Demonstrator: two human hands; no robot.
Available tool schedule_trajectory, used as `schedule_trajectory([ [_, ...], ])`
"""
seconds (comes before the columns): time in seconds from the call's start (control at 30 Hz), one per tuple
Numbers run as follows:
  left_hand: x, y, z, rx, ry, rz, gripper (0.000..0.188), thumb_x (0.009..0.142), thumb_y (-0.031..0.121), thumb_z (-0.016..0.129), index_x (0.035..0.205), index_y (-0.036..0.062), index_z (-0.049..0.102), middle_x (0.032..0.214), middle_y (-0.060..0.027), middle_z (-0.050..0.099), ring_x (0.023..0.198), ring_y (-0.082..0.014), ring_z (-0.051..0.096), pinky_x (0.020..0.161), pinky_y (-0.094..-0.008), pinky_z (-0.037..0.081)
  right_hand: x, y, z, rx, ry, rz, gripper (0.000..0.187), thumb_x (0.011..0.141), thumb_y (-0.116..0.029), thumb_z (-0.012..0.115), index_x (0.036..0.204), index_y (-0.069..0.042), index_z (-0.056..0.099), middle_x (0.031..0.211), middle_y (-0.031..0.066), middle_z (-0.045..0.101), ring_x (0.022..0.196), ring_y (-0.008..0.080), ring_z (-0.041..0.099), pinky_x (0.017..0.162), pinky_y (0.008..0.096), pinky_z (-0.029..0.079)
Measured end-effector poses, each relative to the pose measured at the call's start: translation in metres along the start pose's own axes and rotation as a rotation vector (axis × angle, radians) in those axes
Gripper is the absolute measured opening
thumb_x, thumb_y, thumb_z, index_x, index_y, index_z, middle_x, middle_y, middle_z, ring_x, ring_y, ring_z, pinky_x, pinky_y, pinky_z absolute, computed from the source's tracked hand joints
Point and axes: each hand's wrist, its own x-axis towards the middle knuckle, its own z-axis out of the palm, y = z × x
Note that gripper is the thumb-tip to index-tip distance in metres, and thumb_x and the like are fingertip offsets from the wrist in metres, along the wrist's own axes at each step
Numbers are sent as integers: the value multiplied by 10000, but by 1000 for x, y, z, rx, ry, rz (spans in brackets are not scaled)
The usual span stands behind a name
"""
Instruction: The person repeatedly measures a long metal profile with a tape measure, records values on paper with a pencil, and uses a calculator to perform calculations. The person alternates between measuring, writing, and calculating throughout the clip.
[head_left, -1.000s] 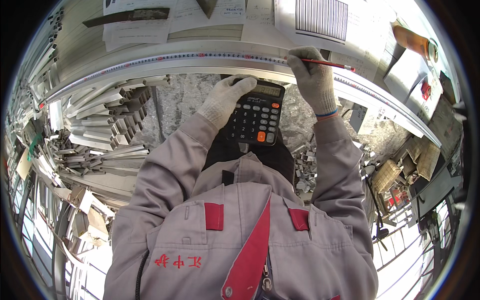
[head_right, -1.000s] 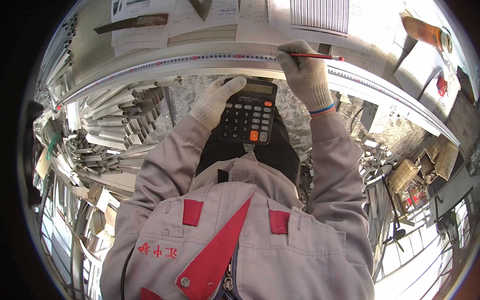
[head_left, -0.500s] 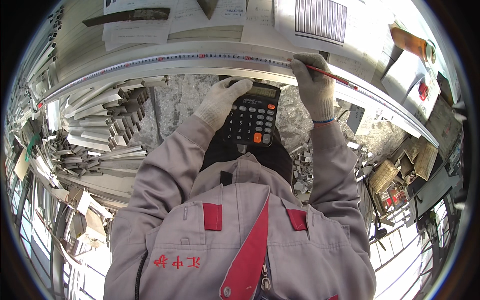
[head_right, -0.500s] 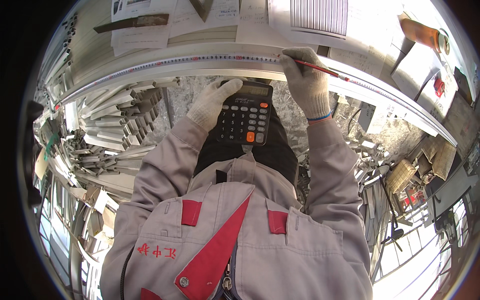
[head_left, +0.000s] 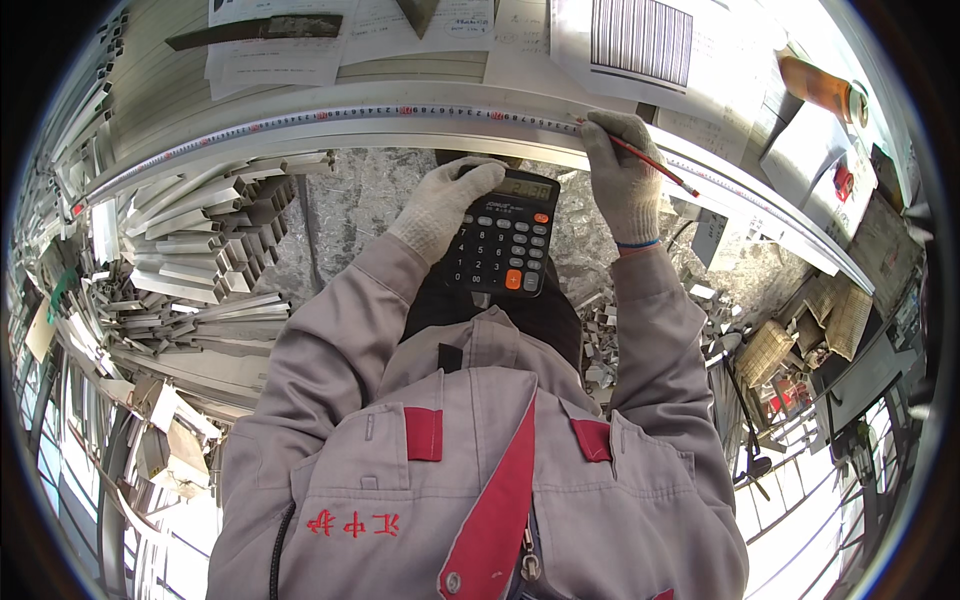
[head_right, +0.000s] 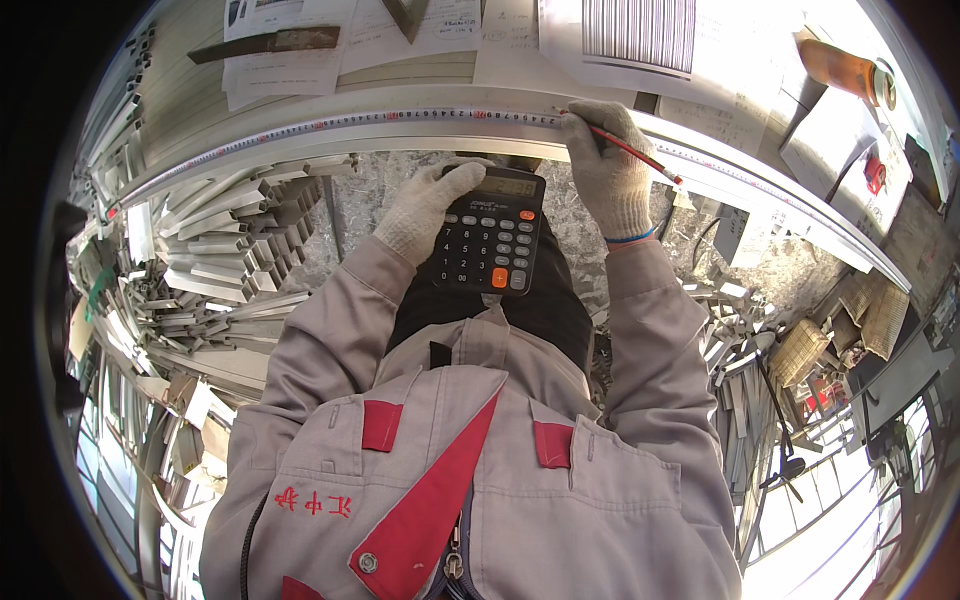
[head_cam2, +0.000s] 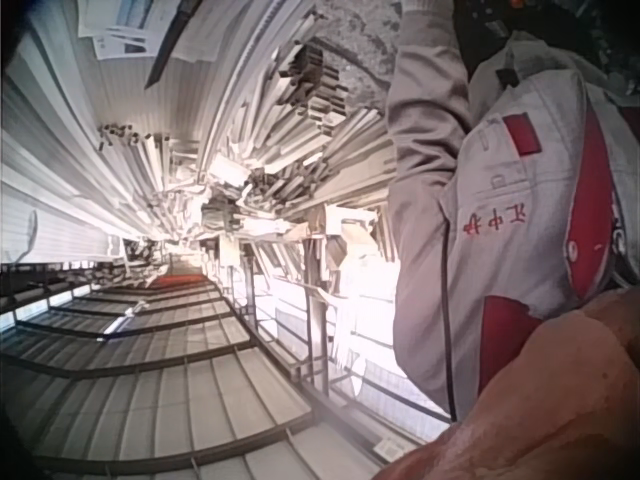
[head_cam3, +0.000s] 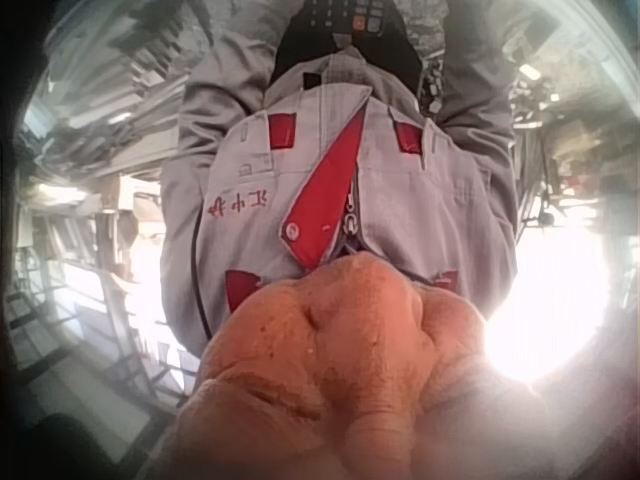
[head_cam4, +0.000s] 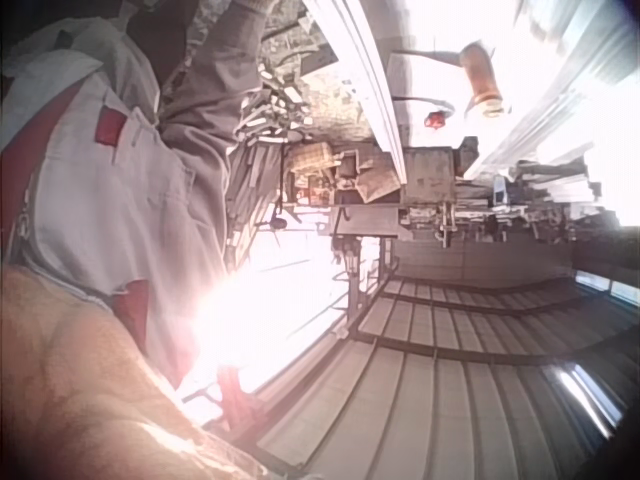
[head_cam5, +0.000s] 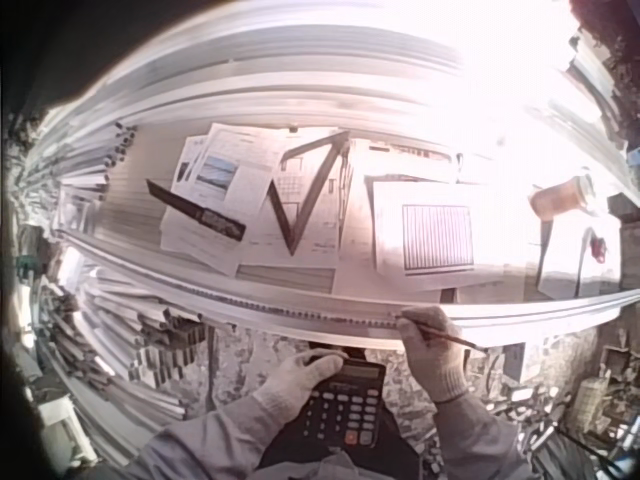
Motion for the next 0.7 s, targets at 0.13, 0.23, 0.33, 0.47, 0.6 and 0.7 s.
schedule_trajectory([
  [0.13, -2, 1, -1, -18, 12, 2, 387, 1020, 320, 771, 1272, 29, 727, 1093, -58, 770, 871, -130, 731, 772, -289, 617, -3, 0, -1, -43, 26, 6, 124, 1007, -92, 758, 1102, -13, 747, 980, 79, 777, 893, 134, 730, 819, 297, 603],
  [0.23, -4, 3, -1, -6, 45, 14, 383, 1021, 315, 768, 1266, 24, 727, 1092, -63, 772, 875, -136, 733, 772, -296, 624, -5, -3, 0, 120, 179, 131, 139, 1018, -90, 745, 1132, -11, 738, 971, 73, 767, 893, 137, 724, 823, 300, 599],
  [0.33, -6, 3, -3, -34, 41, 21, 385, 1020, 310, 768, 1270, 20, 724, 1090, -67, 772, 883, -141, 739, 784, -295, 628, -12, -13, -6, 275, 203, 165, 175, 1040, -88, 714, 1199, -15, 727, 997, 89, 774, 889, 139, 722, 794, 284, 586],
  [0.47, -3, 3, -8, -70, 19, 17, 370, 1023, 297, 759, 1268, 22, 726, 1090, -67, 771, 871, -140, 748, 770, -289, 631, -42, -29, -16, 242, 195, 261, 221, 1073, -102, 654, 1263, -12, 722, 1004, 111, 784, 846, 154, 724, 747, 290, 586],
  [0.6, -6, 5, -9, -141, 0, 44, 343, 1016, 254, 773, 1265, 23, 723, 1085, -78, 771, 859, -150, 760, 747, -298, 657, -91, -41, -12, 330, 84, 483, 273, 1083, -129, 630, 1322, -11, 688, 1089, 122, 777, 885, 152, 728, 791, 285, 583],
  [0.7, -14, 12, -7, -125, 5, 89, 318, 1030, 256, 755, 1254, 31, 742, 1067, -58, 777, 856, -127, 751, 754, -276, 635, -120, -53, -7, 513, -66, 758, 411, 1078, -178, 618, 1420, 47, 579, 1193, 128, 739, 962, 137, 719, 829, 272, 577],
])
